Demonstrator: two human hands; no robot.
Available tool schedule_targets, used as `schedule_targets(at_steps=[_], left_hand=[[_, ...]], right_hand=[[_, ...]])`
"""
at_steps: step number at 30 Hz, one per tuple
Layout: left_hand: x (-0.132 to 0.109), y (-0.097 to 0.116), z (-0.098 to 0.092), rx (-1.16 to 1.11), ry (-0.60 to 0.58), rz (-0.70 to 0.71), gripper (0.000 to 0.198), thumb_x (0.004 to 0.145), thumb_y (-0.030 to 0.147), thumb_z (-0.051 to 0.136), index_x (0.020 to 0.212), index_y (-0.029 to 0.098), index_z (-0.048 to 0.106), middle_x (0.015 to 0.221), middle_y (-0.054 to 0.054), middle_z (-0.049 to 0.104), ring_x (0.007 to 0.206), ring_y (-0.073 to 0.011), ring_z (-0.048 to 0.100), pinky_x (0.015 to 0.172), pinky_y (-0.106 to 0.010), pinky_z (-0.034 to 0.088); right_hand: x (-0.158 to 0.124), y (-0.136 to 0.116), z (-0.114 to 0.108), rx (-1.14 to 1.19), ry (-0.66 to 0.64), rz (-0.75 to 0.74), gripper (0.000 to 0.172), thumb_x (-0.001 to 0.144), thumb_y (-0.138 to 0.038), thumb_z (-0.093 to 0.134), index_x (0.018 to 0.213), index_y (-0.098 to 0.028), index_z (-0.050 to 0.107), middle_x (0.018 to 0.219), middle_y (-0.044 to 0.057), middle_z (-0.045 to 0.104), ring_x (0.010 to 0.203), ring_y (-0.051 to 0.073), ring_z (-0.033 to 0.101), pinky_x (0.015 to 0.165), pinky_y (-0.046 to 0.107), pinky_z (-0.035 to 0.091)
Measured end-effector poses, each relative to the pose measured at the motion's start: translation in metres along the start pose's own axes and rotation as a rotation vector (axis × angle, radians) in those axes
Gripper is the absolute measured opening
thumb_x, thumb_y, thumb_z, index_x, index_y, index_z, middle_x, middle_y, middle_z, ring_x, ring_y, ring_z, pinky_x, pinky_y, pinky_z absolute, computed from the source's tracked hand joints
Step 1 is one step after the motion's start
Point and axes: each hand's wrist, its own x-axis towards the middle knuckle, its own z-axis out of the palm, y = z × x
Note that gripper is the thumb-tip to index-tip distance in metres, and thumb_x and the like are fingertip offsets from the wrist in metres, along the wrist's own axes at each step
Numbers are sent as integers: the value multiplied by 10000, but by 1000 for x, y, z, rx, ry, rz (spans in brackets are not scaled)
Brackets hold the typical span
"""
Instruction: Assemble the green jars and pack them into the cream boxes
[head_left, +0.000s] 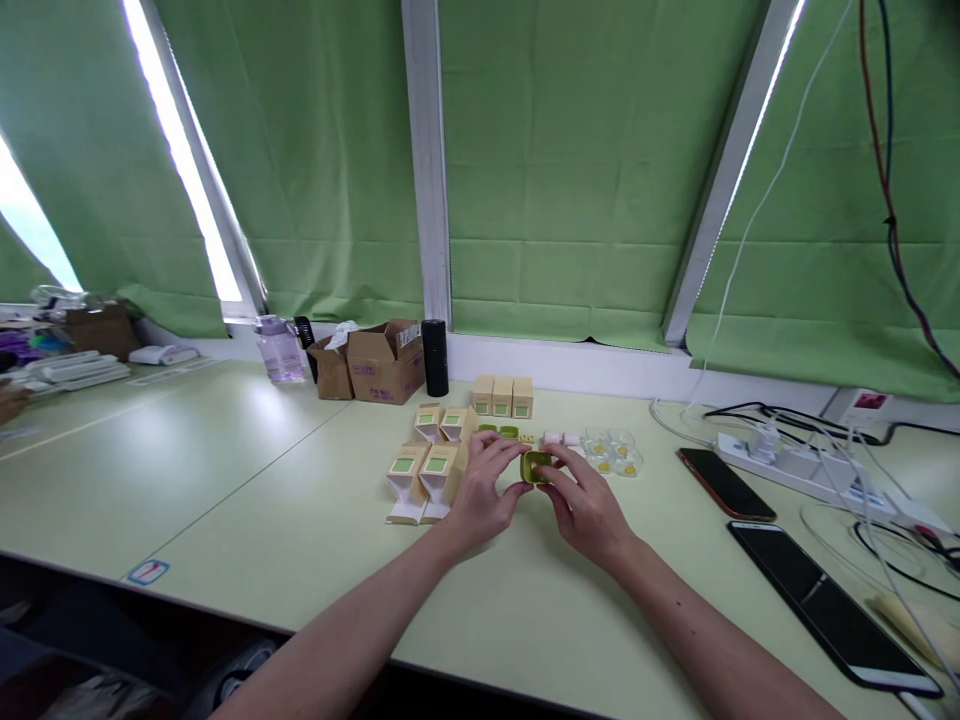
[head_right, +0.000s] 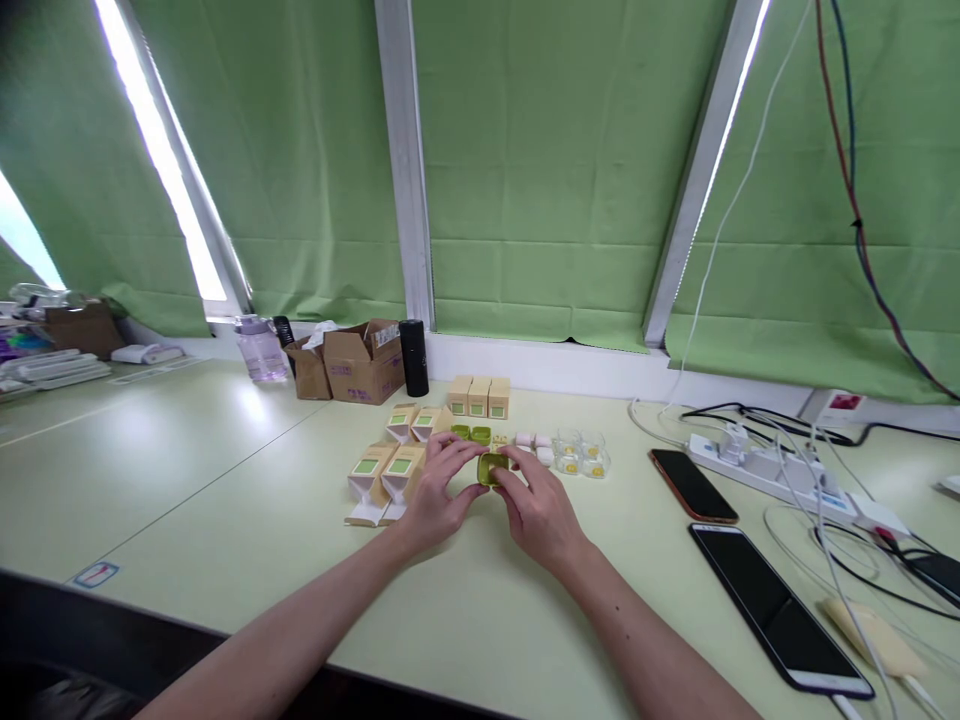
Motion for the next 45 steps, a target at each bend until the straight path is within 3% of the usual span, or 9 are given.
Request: schedule_targets(at_steps=[13, 19, 21, 24, 27, 31, 38, 45], left_hand=[[0, -2, 2, -10, 22, 6, 436, 856, 183, 737, 1284, 223, 660, 1165, -118, 700, 1171, -317, 502, 988, -512, 489], [0, 2, -2, -15, 2, 11, 501, 871, 232, 716, 1359, 223, 604, 1188, -129, 691, 1187, -325, 496, 1003, -527, 475], [0, 3, -4, -26, -9, 14, 535, 880, 221, 683, 1400, 225, 559, 1236, -134, 673, 1210, -328, 482, 1010, -528, 472], [0, 3, -6, -19, -13, 7, 553, 870, 149, 621, 1408, 238, 527, 1301, -129, 643, 1234, -326, 462, 1010, -531, 472], [0, 3, -5, 24, -17, 28, 592, 847, 96, 598, 1413, 246, 510, 1326, -122, 627, 1238, -326, 453, 1037, -562, 447], [0, 5, -2, 71, -50, 51, 584, 863, 83, 616, 1414, 245, 511, 1371, -118, 595, 1284, -330, 425, 1077, -576, 418], [-3, 8, 0, 123, -125, 33, 545, 884, 121, 669, 1396, 271, 557, 1406, -123, 549, 1341, -342, 378, 1100, -582, 421], [-3, 6, 1, 86, -178, -3, 458, 890, 134, 688, 1326, 241, 598, 1294, -112, 606, 1296, -317, 405, 1080, -532, 454]], right_hand=[[1, 2, 2, 33, -1, -20, 330, 982, -74, 478, 1226, -231, 635, 1336, 183, 589, 1184, 308, 619, 826, 467, 630], [-2, 0, 3, 147, 21, 137, 304, 994, -152, 517, 1269, -248, 604, 1348, 159, 629, 1233, 300, 636, 944, 489, 609], [-2, 0, 4, 247, 66, 256, 261, 1004, -224, 537, 1259, -242, 591, 1288, 148, 668, 1177, 285, 668, 931, 472, 615], [0, 2, 6, 449, 88, 468, 200, 1023, -361, 538, 1154, -226, 608, 1091, 102, 721, 934, 225, 715, 823, 399, 628], [0, 5, 8, 592, 58, 649, 296, 1027, -494, 515, 1004, -215, 610, 916, 56, 713, 769, 186, 680, 742, 351, 601], [-1, 6, 12, 724, 14, 803, 425, 998, -627, 491, 901, -222, 574, 823, 39, 680, 722, 186, 653, 678, 329, 562], [-2, -2, 15, 743, -35, 885, 480, 958, -705, 498, 852, -239, 549, 650, -4, 621, 564, 168, 576, 541, 292, 457], [-4, -4, 18, 716, -65, 886, 502, 953, -717, 495, 807, -237, 529, 596, -13, 624, 501, 146, 550, 502, 263, 418]])
